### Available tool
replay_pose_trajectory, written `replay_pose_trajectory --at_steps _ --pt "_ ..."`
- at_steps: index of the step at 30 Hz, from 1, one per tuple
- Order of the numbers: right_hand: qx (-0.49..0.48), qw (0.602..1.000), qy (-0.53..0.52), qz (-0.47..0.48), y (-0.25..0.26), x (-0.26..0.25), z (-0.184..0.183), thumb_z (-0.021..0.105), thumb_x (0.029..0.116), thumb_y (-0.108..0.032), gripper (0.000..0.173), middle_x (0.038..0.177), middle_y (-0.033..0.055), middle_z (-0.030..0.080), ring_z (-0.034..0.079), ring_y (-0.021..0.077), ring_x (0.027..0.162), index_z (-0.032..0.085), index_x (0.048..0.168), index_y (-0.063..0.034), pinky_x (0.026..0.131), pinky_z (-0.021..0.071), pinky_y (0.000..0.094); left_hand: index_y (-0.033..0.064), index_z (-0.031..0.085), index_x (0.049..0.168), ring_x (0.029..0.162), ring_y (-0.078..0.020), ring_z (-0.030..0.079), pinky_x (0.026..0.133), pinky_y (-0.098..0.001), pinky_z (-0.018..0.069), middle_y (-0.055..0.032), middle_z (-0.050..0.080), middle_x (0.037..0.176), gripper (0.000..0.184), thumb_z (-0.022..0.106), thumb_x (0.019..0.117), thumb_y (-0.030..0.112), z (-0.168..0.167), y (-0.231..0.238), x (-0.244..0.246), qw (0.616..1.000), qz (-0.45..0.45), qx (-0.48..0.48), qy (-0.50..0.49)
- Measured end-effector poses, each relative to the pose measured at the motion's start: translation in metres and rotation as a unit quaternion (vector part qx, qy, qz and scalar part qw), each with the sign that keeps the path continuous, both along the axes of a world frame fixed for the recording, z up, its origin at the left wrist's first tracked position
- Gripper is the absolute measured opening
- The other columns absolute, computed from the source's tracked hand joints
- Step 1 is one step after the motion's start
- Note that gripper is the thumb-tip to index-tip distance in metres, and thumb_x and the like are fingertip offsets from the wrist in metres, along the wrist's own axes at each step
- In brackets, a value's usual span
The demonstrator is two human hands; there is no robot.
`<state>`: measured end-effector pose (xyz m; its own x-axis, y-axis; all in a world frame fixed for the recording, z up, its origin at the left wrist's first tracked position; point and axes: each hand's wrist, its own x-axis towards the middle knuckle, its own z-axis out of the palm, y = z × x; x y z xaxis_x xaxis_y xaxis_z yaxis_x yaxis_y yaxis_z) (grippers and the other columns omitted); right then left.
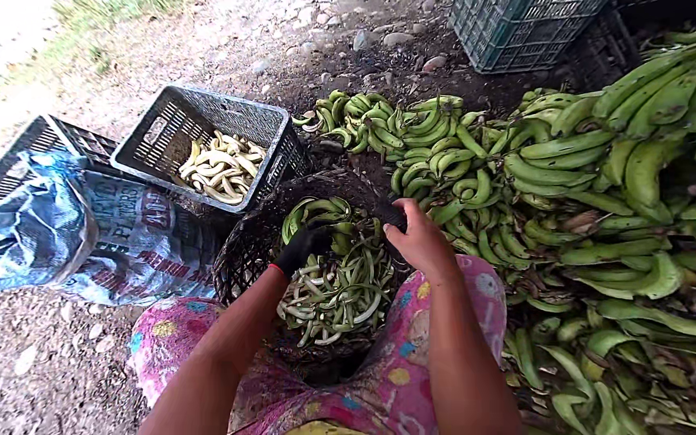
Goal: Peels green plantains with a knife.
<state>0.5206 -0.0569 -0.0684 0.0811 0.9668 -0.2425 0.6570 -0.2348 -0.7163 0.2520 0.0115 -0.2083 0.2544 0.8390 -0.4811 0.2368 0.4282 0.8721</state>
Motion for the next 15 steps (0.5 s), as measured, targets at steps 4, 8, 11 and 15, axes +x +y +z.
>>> replay_pose_trajectory --at_steps 4,8,11,15 --pt "0.026 0.992 0.056 0.113 0.007 -0.017 -0.014 0.081 0.0906 -0.028 0.056 0.132 0.0187 0.064 0.063 0.0348 0.120 0.060 0.139 -0.0075 0.102 0.0495 0.0596 0.0166 0.063 0.127 0.055 -0.0018 0.055 0.049 -0.0165 0.0472 0.0019 0.068 0.083 0.039 0.061 0.0969 0.043 0.056 -0.019 -0.045 0.985 -0.041 0.038 -0.163" --pt "0.011 0.956 0.195 0.218 0.005 -0.061 -0.034 0.087 0.0820 -0.036 0.067 0.128 0.0144 0.066 0.063 0.0227 0.117 0.061 0.137 -0.0059 0.104 0.0514 0.0464 0.0196 0.068 0.118 0.051 -0.0008 0.057 0.047 -0.0153 0.0488 0.0030 0.068 0.077 0.038 0.064 0.0948 0.049 0.082 -0.037 -0.060 0.968 -0.046 0.053 -0.243" --pt "-0.016 0.957 0.166 0.239 -0.002 -0.092 -0.048 0.084 0.0844 -0.035 0.059 0.119 0.0141 0.070 0.067 0.0216 0.111 0.065 0.132 -0.0065 0.101 0.0534 0.0450 0.0185 0.061 0.130 0.052 -0.0014 0.052 0.047 -0.0151 0.0461 0.0015 0.065 0.083 0.035 0.047 0.1036 0.037 0.061 -0.046 -0.069 0.963 -0.011 0.049 -0.263" --pt "-0.054 0.975 0.044 0.211 -0.008 -0.115 -0.069 0.076 0.0895 -0.038 0.052 0.123 0.0148 0.070 0.066 0.0277 0.116 0.067 0.132 -0.0085 0.104 0.0500 0.0529 0.0131 0.059 0.116 0.052 -0.0066 0.050 0.048 -0.0220 0.0447 0.0021 0.055 0.069 0.036 0.031 0.1107 0.036 0.009 -0.062 -0.074 0.975 0.096 0.010 -0.199"
